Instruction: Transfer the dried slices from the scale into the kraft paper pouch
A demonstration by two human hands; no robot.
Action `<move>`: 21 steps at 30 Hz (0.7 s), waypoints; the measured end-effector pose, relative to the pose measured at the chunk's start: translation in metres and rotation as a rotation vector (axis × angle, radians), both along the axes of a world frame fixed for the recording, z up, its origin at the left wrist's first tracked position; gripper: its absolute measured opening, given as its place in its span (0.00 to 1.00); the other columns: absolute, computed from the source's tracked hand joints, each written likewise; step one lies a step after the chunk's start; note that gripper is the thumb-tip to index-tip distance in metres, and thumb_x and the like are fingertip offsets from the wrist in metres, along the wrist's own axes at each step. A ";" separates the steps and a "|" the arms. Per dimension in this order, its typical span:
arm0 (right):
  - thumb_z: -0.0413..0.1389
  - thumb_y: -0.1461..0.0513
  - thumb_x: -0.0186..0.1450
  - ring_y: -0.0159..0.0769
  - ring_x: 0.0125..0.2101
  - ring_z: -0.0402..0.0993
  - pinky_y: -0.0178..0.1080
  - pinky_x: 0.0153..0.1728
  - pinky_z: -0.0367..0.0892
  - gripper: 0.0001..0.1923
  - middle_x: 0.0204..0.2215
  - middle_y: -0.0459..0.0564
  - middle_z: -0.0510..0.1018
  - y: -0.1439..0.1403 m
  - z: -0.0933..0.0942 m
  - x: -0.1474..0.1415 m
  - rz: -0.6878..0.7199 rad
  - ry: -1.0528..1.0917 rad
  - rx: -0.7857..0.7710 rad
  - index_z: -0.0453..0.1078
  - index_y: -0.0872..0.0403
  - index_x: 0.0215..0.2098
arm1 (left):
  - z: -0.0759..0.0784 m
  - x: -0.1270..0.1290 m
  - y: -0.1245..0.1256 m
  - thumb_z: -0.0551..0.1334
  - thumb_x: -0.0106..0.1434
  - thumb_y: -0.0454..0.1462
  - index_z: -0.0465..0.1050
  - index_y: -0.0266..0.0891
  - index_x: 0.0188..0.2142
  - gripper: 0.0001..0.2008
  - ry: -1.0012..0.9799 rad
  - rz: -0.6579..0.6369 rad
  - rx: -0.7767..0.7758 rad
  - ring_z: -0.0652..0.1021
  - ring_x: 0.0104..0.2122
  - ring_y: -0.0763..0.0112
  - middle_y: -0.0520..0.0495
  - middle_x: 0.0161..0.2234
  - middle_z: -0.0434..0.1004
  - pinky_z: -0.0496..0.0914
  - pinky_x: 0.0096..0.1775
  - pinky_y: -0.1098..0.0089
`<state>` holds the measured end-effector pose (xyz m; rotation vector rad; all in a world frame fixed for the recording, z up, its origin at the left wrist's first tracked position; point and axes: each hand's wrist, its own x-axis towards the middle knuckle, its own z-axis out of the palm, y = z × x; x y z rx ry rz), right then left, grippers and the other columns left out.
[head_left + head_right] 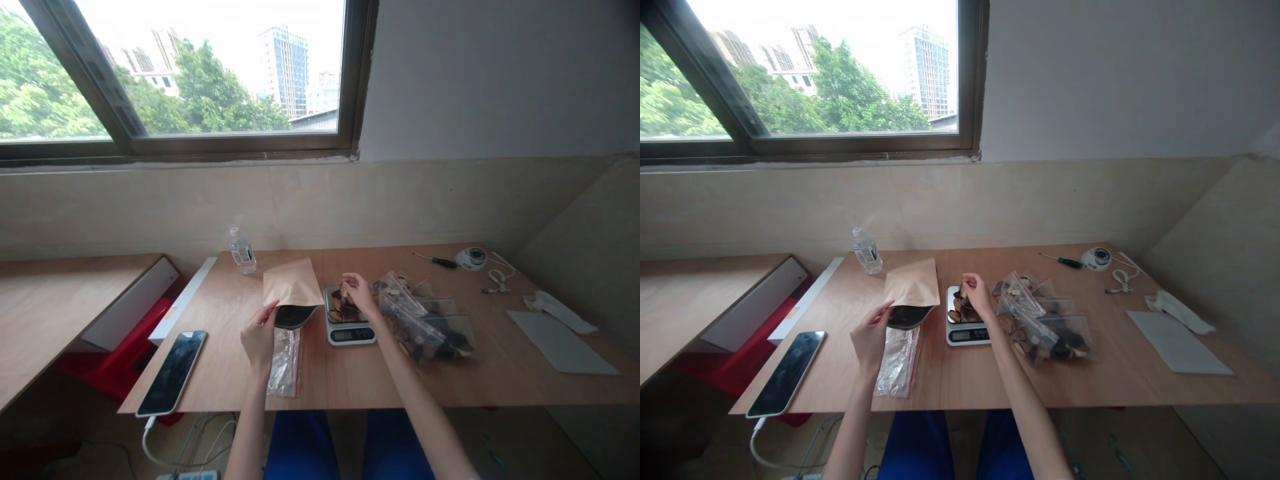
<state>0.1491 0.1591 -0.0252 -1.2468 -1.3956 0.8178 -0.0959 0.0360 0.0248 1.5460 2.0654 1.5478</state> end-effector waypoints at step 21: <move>0.42 0.72 0.59 0.36 0.49 0.66 0.42 0.53 0.58 0.21 0.46 0.54 0.74 0.000 0.000 0.014 0.121 -0.559 0.156 0.71 0.56 0.45 | 0.001 0.002 0.001 0.59 0.58 0.43 0.77 0.48 0.37 0.10 0.030 0.005 -0.003 0.79 0.33 0.68 0.53 0.35 0.81 0.69 0.34 0.72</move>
